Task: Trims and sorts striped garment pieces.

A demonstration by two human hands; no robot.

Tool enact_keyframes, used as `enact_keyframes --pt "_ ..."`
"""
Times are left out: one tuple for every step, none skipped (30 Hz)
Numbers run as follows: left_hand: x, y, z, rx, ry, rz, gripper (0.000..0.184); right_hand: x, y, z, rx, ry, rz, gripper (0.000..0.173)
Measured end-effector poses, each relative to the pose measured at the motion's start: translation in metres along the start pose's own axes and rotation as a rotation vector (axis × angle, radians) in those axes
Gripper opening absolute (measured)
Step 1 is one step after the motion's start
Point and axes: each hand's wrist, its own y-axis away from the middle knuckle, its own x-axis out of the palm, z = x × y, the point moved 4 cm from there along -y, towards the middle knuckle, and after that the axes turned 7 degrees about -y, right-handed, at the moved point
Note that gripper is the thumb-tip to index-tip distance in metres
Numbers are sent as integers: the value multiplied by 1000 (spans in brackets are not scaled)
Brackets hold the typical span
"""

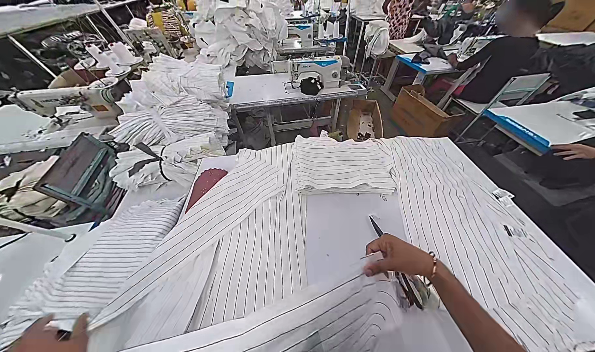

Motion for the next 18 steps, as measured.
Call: enact_keyframes --pt "19 -4 -39 120 78 9 62 -1 -15 -14 50 25 -98 23" --pt "42 -3 -86 249 157 22 60 -1 -28 -28 85 23 -196 27" --pt "65 3 -137 375 202 59 57 2 -39 -42 86 -17 -305 27" --pt "88 9 -187 504 225 104 55 7 -47 -54 69 -101 -418 24" --pt "110 14 -235 616 222 157 53 12 -54 -62 32 -222 -524 19" --pt "129 18 -277 697 208 217 52 18 -58 -67 -4 -354 -614 14" --pt "144 20 -311 744 179 272 50 25 -61 -69 -39 -471 -688 9" --pt "156 17 -337 759 148 317 47 30 -62 -71 -63 -552 -745 6" --pt "163 11 -356 741 139 363 42 34 -63 -70 -81 -600 -787 5" --pt "163 2 -370 686 161 419 36 37 -63 -68 -101 -635 -819 5" --pt "157 -5 -380 604 215 476 37 38 -61 -66 -120 -663 -841 5" --pt "143 -10 -388 538 328 486 37 38 -59 -64 -148 -675 -866 5" --pt "124 -10 -394 486 462 456 36 37 -57 -63 -193 -669 -897 5" --pt "103 -4 -396 441 597 428 32 37 -54 -63 -237 -636 -926 4" --pt "80 9 -396 421 730 427 25 39 -52 -62 -269 -581 -952 5" --pt "55 29 -396 435 844 472 19 41 -49 -59 -286 -506 -968 8" --pt "32 52 -394 489 930 543 15 44 -44 -53 -281 -404 -969 14" --pt "13 76 -391 562 983 625 13 49 -39 -44 -255 -302 -944 21"
